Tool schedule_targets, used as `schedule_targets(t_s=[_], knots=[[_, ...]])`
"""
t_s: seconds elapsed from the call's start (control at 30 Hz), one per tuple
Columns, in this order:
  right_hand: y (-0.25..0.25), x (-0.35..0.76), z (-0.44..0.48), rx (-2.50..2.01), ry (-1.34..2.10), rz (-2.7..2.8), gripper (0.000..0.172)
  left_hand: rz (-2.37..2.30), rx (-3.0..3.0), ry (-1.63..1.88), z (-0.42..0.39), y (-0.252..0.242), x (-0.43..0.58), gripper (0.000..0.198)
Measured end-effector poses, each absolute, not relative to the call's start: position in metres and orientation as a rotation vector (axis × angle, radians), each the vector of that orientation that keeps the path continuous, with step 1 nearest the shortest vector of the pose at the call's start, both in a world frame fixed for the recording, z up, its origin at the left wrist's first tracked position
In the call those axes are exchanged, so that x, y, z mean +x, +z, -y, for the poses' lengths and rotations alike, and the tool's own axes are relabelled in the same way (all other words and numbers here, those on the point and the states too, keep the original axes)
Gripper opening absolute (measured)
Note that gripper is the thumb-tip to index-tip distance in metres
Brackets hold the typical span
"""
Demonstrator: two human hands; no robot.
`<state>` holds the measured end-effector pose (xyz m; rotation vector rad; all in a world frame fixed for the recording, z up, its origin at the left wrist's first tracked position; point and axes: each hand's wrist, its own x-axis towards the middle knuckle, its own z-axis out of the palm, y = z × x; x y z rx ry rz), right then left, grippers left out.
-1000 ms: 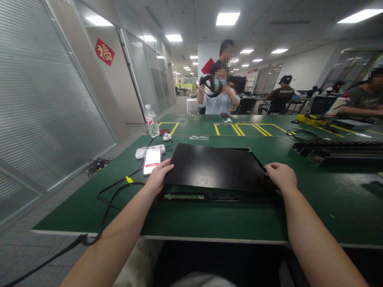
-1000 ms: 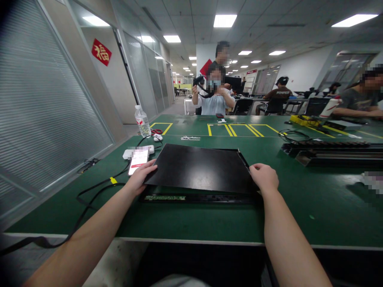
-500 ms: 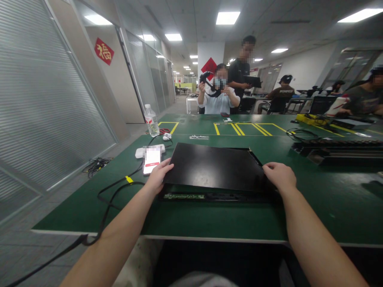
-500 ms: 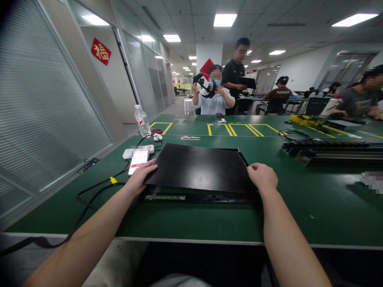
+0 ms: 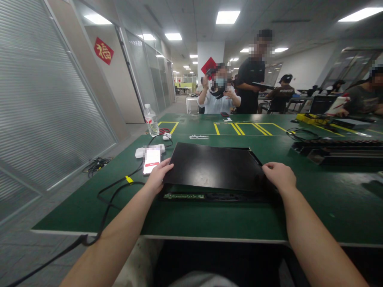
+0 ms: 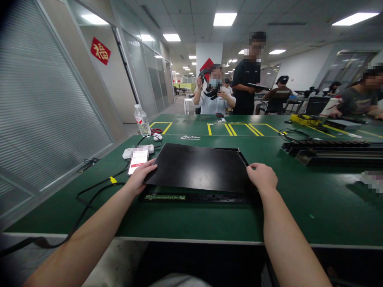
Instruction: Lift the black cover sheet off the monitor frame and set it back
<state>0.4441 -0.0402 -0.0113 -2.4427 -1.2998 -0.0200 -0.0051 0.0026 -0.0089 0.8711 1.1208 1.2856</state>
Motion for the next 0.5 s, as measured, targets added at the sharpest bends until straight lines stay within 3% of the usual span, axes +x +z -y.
schedule_targets(t_s=[0.5], knots=[[-0.0097, 0.4424, 0.0414, -2.455, -0.003, 1.306, 0.038, -1.139, 0.887, 1.277, -0.0013, -0.0071, -0.0048, 0.048]])
